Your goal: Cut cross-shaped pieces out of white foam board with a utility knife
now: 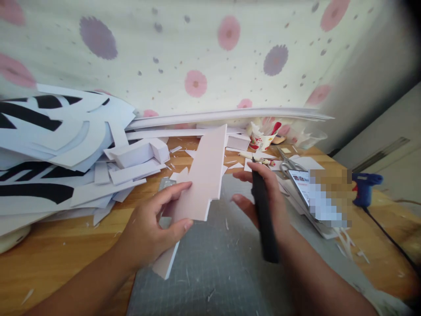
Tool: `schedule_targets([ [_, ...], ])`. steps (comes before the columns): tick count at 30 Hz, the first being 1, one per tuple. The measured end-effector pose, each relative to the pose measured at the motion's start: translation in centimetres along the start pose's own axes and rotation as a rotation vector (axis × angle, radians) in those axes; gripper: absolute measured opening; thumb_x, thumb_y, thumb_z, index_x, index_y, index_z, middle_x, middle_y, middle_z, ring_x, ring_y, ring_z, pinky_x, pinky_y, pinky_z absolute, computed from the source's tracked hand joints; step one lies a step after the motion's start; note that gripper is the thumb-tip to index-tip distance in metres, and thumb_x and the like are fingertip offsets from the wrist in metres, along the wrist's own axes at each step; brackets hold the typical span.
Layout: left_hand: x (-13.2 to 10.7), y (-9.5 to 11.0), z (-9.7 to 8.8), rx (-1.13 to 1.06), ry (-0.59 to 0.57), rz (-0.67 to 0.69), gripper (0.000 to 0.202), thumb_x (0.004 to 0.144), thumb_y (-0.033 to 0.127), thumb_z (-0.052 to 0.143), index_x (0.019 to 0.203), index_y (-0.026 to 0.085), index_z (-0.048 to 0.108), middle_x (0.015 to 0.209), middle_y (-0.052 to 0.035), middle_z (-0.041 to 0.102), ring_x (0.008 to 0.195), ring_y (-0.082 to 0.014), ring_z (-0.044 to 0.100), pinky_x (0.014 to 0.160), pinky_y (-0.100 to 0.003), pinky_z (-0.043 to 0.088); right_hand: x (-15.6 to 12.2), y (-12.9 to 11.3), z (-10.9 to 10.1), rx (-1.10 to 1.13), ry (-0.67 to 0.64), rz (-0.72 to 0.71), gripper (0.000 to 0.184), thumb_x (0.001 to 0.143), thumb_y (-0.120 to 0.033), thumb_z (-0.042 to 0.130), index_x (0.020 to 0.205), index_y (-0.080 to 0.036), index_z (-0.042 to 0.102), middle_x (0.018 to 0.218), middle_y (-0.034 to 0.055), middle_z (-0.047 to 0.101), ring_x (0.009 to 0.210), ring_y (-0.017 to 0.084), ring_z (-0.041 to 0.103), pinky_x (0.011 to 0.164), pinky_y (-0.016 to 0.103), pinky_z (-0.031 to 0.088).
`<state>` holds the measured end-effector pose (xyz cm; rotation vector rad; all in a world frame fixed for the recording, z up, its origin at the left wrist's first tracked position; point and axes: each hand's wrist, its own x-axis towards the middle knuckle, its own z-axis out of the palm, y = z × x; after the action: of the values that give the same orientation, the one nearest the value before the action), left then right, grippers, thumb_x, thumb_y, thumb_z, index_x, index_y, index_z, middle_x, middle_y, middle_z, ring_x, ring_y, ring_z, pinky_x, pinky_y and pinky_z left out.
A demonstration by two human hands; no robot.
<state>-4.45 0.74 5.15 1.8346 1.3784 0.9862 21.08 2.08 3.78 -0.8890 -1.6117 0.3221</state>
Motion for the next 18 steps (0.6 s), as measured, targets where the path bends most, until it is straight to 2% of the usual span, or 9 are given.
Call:
schedule_targets([
  [2,-0.2,0.4,0.0,-0.197,-0.057,-0.066,0.06,0.076,0.043,0.073,0.133,0.026,0.062,0.126,-0.0085,0.068,0.11,-0.0287,0.064,0.093,-0.04,0.053,0.1,-0.3,-0.3,0.17,0.103,0.004,0.053,0.087,-0.046,0.069,0.134,-0.028,0.053,0.09,0.0026,0.072,0.078,0.022,0.071,0.076,0.043,0.057],
  [4,-0.6,0.6,0.3,-0.42,-0.125,-0.121,0.06,0.077,0.045,0.075,0.133,0.027,0.061,0.12,-0.0081,0.071,0.109,-0.028,0.065,0.091,-0.038,0.053,-0.1,-1.4,-0.2,0.399,0.17,-0.016,0.052,0.091,-0.049,0.064,0.138,-0.03,0.054,0.075,-0.0014,0.068,0.062,0.018,0.065,0.07,0.04,0.057],
  [5,-0.7,0.6,0.5,-0.525,-0.16,-0.14,0.06,0.077,0.046,0.076,0.132,0.028,0.061,0.115,-0.0071,0.072,0.107,-0.0272,0.066,0.088,-0.036,0.053,-0.3,-2.1,-0.2,0.504,0.152,-0.029,0.051,0.092,-0.048,0.064,0.139,-0.031,0.053,0.072,-0.0025,0.068,0.058,0.017,0.063,0.066,0.038,0.057],
  [7,-1.0,0.6,1.0,-0.688,-0.204,-0.16,0.059,0.075,0.046,0.079,0.13,0.031,0.063,0.108,-0.0054,0.073,0.102,-0.0256,0.067,0.082,-0.033,0.053,-0.9,-3.4,-0.1,0.627,0.028,-0.077,0.051,0.094,-0.045,0.065,0.142,-0.035,0.051,0.073,-0.0026,0.068,0.058,0.016,0.061,0.064,0.035,0.057],
  [9,-1.0,0.6,1.3,-0.779,-0.224,-0.157,0.058,0.073,0.046,0.081,0.127,0.031,0.066,0.102,-0.0049,0.073,0.096,-0.0247,0.067,0.077,-0.031,0.053,-1.5,-4.3,0.0,0.652,-0.147,-0.138,0.052,0.093,-0.044,0.067,0.142,-0.038,0.05,0.078,-0.0021,0.07,0.061,0.015,0.063,0.066,0.035,0.057],
  [11,-1.0,0.6,1.4,-0.826,-0.246,-0.143,0.057,0.074,0.046,0.082,0.126,0.03,0.067,0.099,-0.0055,0.074,0.093,-0.0247,0.068,0.076,-0.032,0.052,-1.8,-4.5,0.1,0.638,-0.337,-0.132,0.047,0.088,-0.046,0.072,0.133,-0.039,0.058,0.08,-0.0021,0.07,0.063,0.016,0.065,0.068,0.034,0.057],
  [14,-0.8,0.9,1.3,-0.88,-0.272,-0.124,0.052,0.075,0.043,0.081,0.124,0.03,0.069,0.1,-0.0057,0.075,0.091,-0.0238,0.068,0.077,-0.032,0.052,-1.9,-4.5,0.2,0.621,-0.517,-0.005,0.035,0.084,-0.05,0.075,0.113,-0.03,0.071,0.076,-0.0008,0.066,0.061,0.015,0.064,0.065,0.031,0.056],
  [18,-0.9,1.9,1.0,-0.982,-0.342,-0.129,0.043,0.075,0.04,0.083,0.117,0.033,0.073,0.099,-0.0037,0.076,0.086,-0.0207,0.069,0.076,-0.03,0.052,-1.8,-4.9,0.1,0.662,-0.593,0.207,0.032,0.09,-0.049,0.067,0.108,-0.022,0.072,0.073,0.0013,0.063,0.062,0.015,0.064,0.063,0.028,0.053],
])
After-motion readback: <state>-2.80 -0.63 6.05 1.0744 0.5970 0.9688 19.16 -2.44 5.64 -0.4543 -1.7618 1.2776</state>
